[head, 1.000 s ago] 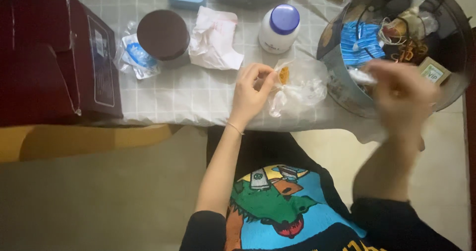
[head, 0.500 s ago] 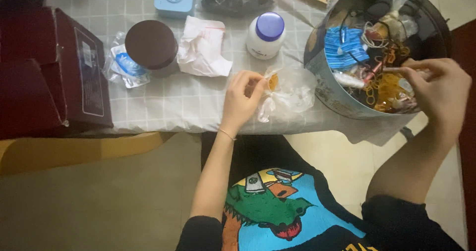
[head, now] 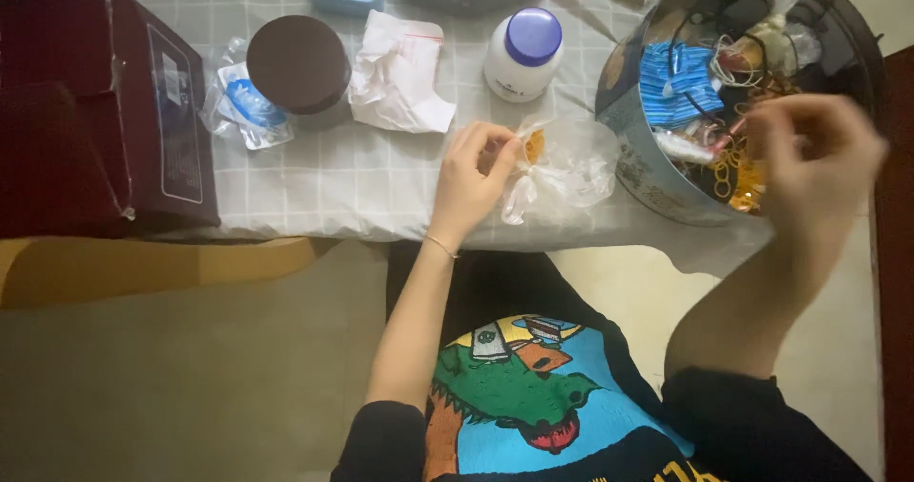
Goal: Organizing and sorting various small household items from a round container onto a table.
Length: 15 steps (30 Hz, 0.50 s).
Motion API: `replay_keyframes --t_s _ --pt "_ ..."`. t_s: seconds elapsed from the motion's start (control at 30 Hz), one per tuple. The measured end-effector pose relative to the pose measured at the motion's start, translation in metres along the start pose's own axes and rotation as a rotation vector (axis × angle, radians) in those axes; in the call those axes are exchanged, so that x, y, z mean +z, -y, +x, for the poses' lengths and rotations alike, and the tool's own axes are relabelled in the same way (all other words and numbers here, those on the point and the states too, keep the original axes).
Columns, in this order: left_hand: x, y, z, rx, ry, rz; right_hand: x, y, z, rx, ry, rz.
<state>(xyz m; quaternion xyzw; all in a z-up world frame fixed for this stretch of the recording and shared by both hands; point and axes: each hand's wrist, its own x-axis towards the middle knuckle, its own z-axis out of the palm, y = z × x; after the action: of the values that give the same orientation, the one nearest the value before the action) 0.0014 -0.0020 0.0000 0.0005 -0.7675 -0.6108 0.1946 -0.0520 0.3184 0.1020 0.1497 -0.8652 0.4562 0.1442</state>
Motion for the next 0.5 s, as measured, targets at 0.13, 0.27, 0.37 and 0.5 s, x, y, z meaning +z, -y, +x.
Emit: replay_keyframes --t_s 0.13,0.27,0.37,0.5 --pt "-0.002 0.001 0.001 0.006 0.004 0.015 0.075 0.049 -0.013 -0.202 0.179 0.082" --pt "-0.002 0.002 0.0 0.007 0.003 -0.029 0.129 0.063 0.0 -0.22 0.357 -0.114" --pt "-0.002 0.003 0.0 -0.014 0.008 -0.063 0.14 0.058 0.005 -0.177 0.408 -0.148" --pt "-0.003 0.001 0.001 -0.017 0.008 -0.065 0.122 0.054 0.002 -0.134 0.373 -0.131"
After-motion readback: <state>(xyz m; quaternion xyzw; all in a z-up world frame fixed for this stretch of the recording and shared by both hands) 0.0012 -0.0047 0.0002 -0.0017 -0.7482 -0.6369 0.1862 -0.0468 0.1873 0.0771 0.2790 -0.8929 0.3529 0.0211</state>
